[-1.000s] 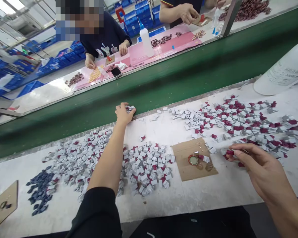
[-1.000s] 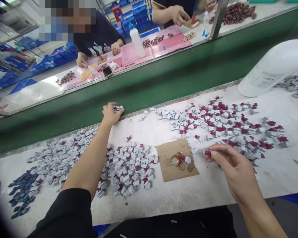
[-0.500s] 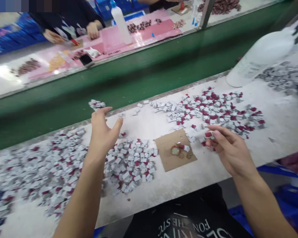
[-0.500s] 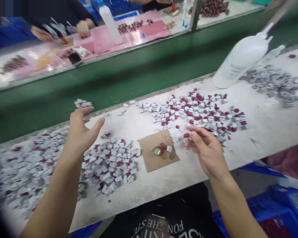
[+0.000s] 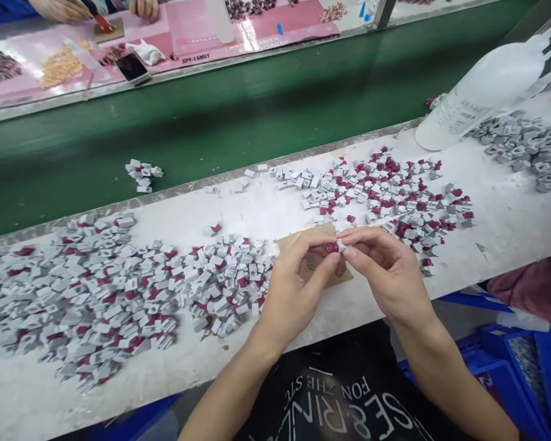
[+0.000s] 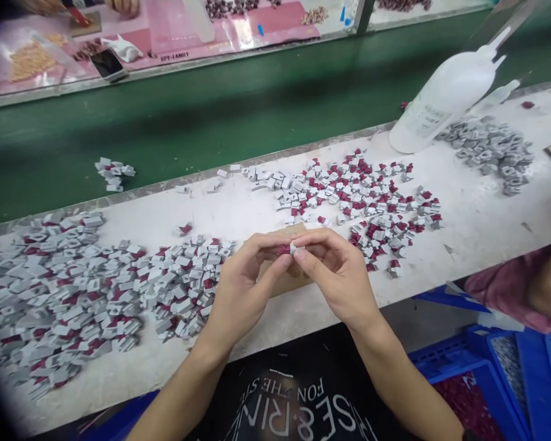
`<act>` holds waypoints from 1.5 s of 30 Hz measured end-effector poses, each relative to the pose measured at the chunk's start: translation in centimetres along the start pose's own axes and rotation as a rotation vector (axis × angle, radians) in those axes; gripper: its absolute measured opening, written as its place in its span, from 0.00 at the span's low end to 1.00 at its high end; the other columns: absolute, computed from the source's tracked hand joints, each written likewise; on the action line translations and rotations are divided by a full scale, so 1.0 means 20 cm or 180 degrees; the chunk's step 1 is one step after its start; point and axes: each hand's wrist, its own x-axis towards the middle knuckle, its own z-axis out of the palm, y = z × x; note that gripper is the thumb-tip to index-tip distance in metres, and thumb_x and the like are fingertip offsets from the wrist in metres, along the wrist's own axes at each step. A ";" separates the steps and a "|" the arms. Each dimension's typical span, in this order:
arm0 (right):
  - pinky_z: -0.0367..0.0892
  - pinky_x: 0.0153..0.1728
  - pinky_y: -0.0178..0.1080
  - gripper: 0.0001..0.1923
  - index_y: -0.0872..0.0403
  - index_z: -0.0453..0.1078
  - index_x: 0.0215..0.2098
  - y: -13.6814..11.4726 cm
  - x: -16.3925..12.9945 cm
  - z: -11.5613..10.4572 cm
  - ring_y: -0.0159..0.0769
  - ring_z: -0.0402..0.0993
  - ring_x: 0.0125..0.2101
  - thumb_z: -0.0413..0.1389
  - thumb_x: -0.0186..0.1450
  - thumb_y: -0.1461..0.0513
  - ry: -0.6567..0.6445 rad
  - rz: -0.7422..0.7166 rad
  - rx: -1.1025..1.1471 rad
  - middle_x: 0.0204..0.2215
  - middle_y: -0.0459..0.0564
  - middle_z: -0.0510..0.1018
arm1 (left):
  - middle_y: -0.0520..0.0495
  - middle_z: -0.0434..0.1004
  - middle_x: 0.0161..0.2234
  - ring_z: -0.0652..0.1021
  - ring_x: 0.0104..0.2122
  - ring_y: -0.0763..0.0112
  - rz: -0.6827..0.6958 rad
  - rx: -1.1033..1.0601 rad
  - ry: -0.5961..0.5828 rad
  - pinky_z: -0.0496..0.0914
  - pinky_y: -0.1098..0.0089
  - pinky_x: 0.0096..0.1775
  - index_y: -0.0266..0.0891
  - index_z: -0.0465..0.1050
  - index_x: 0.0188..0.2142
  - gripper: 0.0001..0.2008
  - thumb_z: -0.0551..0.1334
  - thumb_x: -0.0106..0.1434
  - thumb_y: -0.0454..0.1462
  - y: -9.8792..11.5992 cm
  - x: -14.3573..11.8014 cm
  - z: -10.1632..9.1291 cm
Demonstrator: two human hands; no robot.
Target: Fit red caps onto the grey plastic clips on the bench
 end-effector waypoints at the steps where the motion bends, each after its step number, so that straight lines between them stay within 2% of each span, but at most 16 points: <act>1: 0.87 0.46 0.44 0.07 0.44 0.85 0.45 -0.01 -0.01 -0.01 0.44 0.89 0.45 0.71 0.75 0.52 -0.0060 -0.0054 -0.0117 0.45 0.50 0.89 | 0.45 0.88 0.49 0.86 0.47 0.60 -0.0012 -0.0020 0.0030 0.82 0.57 0.51 0.47 0.85 0.54 0.07 0.70 0.79 0.38 -0.01 -0.01 -0.01; 3: 0.87 0.48 0.45 0.06 0.43 0.87 0.50 -0.01 -0.04 -0.04 0.46 0.88 0.47 0.71 0.76 0.54 -0.0258 -0.0111 -0.0403 0.46 0.51 0.90 | 0.47 0.89 0.47 0.87 0.46 0.62 -0.0061 -0.0054 0.0086 0.82 0.59 0.51 0.47 0.85 0.51 0.05 0.70 0.78 0.38 -0.02 -0.05 -0.02; 6: 0.86 0.49 0.48 0.10 0.40 0.88 0.55 0.00 -0.08 -0.07 0.49 0.88 0.51 0.69 0.77 0.58 -0.0482 -0.0202 -0.0826 0.50 0.51 0.90 | 0.48 0.90 0.44 0.87 0.43 0.63 -0.0279 -0.0109 0.0106 0.82 0.61 0.47 0.47 0.85 0.48 0.03 0.72 0.77 0.40 -0.02 -0.11 -0.03; 9: 0.85 0.48 0.50 0.10 0.39 0.89 0.53 0.03 -0.13 -0.09 0.50 0.86 0.51 0.69 0.76 0.60 -0.0523 -0.0376 -0.1021 0.48 0.52 0.89 | 0.48 0.89 0.42 0.86 0.41 0.62 -0.0414 -0.0033 0.0007 0.81 0.61 0.43 0.47 0.85 0.47 0.04 0.72 0.77 0.42 -0.02 -0.17 -0.04; 11: 0.84 0.46 0.48 0.11 0.39 0.88 0.52 0.04 -0.14 -0.10 0.48 0.86 0.47 0.69 0.75 0.62 -0.0474 -0.0392 -0.1044 0.46 0.51 0.88 | 0.48 0.89 0.43 0.85 0.41 0.63 -0.0321 0.0254 0.0053 0.80 0.61 0.42 0.48 0.84 0.49 0.05 0.69 0.79 0.42 -0.03 -0.21 -0.08; 13: 0.84 0.43 0.46 0.10 0.40 0.88 0.50 0.05 -0.15 -0.11 0.44 0.85 0.42 0.69 0.74 0.62 -0.0275 -0.0268 -0.0995 0.43 0.50 0.88 | 0.46 0.87 0.45 0.83 0.42 0.60 -0.0085 0.0968 0.0354 0.79 0.57 0.45 0.47 0.82 0.52 0.06 0.67 0.80 0.40 -0.07 -0.23 -0.13; 16: 0.85 0.41 0.45 0.06 0.43 0.88 0.46 0.06 -0.14 -0.13 0.42 0.85 0.37 0.72 0.71 0.60 0.0138 0.0016 -0.0960 0.39 0.49 0.89 | 0.41 0.84 0.47 0.79 0.48 0.50 0.0227 0.2547 0.0894 0.75 0.47 0.51 0.46 0.79 0.54 0.10 0.70 0.76 0.37 -0.16 -0.25 -0.21; 18: 0.86 0.41 0.46 0.06 0.44 0.88 0.45 0.06 -0.14 -0.14 0.43 0.86 0.36 0.74 0.70 0.56 0.0298 0.0130 -0.1004 0.38 0.50 0.89 | 0.38 0.82 0.49 0.76 0.50 0.45 0.0278 0.3259 0.0964 0.72 0.44 0.52 0.46 0.79 0.55 0.12 0.72 0.74 0.36 -0.22 -0.25 -0.23; 20: 0.87 0.41 0.46 0.08 0.45 0.88 0.44 0.07 -0.14 -0.14 0.43 0.87 0.36 0.76 0.69 0.54 0.0336 0.0178 -0.1034 0.37 0.50 0.90 | 0.36 0.82 0.51 0.74 0.50 0.43 0.0286 0.3548 0.0915 0.71 0.45 0.50 0.46 0.80 0.57 0.13 0.71 0.74 0.36 -0.26 -0.25 -0.24; 27: 0.88 0.45 0.47 0.10 0.46 0.87 0.44 0.11 -0.17 -0.13 0.44 0.88 0.39 0.74 0.71 0.50 0.0191 0.0176 -0.1063 0.40 0.51 0.90 | 0.36 0.80 0.54 0.73 0.52 0.40 0.0203 0.3571 0.0706 0.70 0.44 0.50 0.48 0.82 0.52 0.11 0.69 0.74 0.33 -0.31 -0.23 -0.22; 32: 0.87 0.44 0.48 0.12 0.46 0.85 0.44 0.11 -0.16 -0.12 0.44 0.87 0.39 0.73 0.72 0.49 0.0144 0.0169 -0.1094 0.39 0.51 0.89 | 0.41 0.81 0.52 0.75 0.55 0.44 0.0169 0.2875 0.0763 0.71 0.42 0.60 0.49 0.79 0.53 0.09 0.69 0.75 0.37 -0.28 -0.22 -0.25; 36: 0.85 0.43 0.47 0.12 0.47 0.85 0.44 0.11 -0.16 -0.10 0.43 0.86 0.38 0.73 0.72 0.50 0.0125 0.0174 -0.1020 0.38 0.50 0.88 | 0.42 0.83 0.52 0.78 0.56 0.48 0.0110 0.2445 0.0787 0.73 0.48 0.60 0.47 0.76 0.54 0.08 0.65 0.78 0.40 -0.25 -0.22 -0.29; 40: 0.84 0.43 0.46 0.10 0.47 0.85 0.44 0.12 -0.16 -0.10 0.42 0.86 0.37 0.74 0.72 0.51 0.0099 0.0186 -0.0955 0.38 0.50 0.88 | 0.41 0.84 0.53 0.78 0.57 0.45 0.0169 0.2838 0.0772 0.70 0.46 0.60 0.46 0.77 0.54 0.09 0.67 0.76 0.38 -0.26 -0.23 -0.31; 45: 0.84 0.43 0.46 0.11 0.47 0.85 0.43 0.13 -0.17 -0.10 0.43 0.86 0.38 0.74 0.71 0.51 0.0174 0.0229 -0.0951 0.37 0.50 0.88 | 0.37 0.85 0.55 0.76 0.58 0.39 0.0286 0.3408 0.0751 0.68 0.42 0.56 0.47 0.79 0.53 0.10 0.67 0.74 0.33 -0.29 -0.24 -0.29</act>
